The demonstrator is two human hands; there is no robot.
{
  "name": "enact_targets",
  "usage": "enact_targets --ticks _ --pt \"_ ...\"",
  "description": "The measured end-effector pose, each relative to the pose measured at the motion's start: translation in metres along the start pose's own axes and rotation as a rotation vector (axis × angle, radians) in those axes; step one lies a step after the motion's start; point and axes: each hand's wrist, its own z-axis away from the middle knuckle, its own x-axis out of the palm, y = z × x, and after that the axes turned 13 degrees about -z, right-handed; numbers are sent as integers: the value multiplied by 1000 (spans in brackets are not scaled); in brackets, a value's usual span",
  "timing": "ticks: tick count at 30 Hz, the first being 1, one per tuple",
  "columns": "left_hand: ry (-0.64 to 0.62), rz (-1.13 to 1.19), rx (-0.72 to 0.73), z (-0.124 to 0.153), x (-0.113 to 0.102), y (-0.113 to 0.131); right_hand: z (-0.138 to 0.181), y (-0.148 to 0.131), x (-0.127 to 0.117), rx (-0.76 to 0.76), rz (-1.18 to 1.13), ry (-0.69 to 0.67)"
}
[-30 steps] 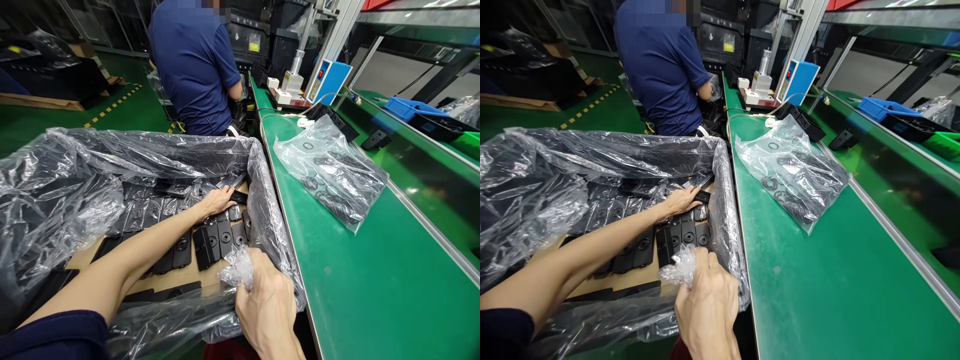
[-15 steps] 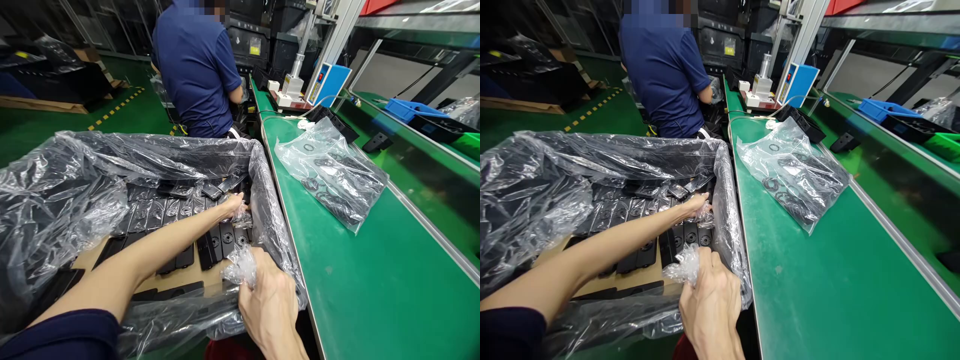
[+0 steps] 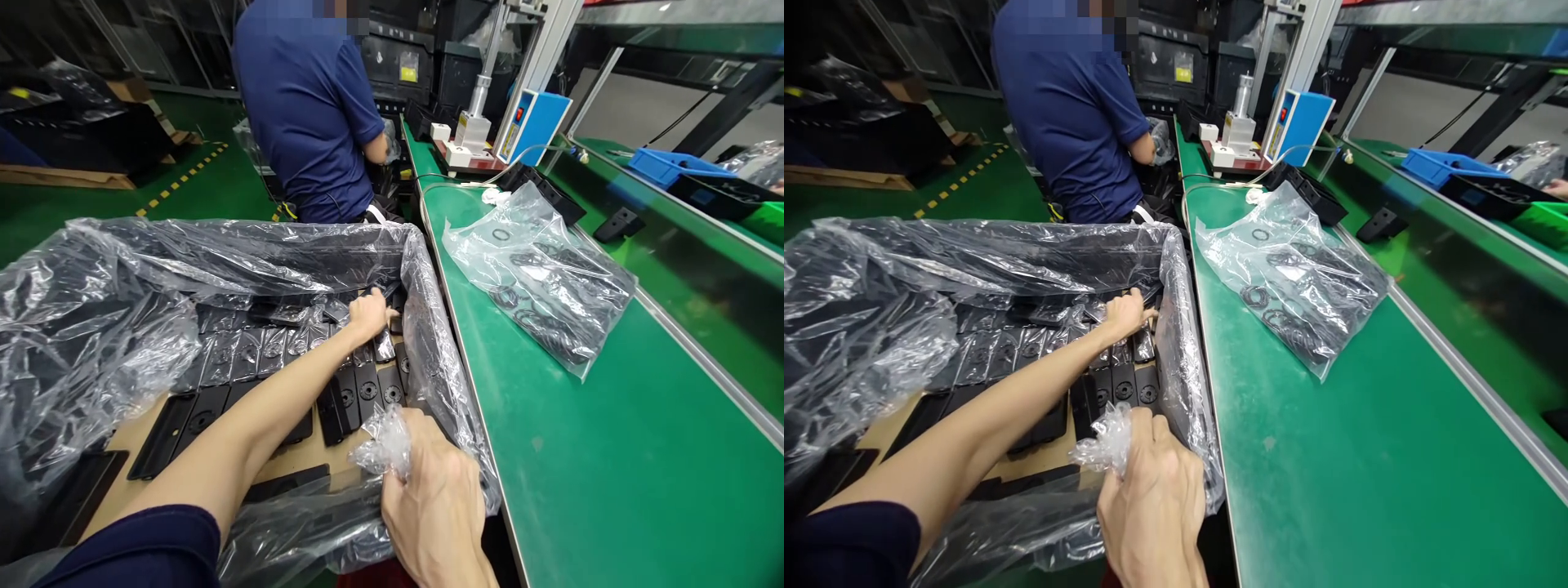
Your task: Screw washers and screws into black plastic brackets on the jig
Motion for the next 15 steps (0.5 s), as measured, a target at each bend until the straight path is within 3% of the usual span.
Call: enact_targets --ticks 3,8,15 --pt "15 -13 -42 -4 0 -19 0 0 1 -3 0 5" --pt "29 44 6 -7 12 -36 0 0 2 1 -22 6" --pt "119 204 206 -4 13 -47 0 1 1 11 -53 -1"
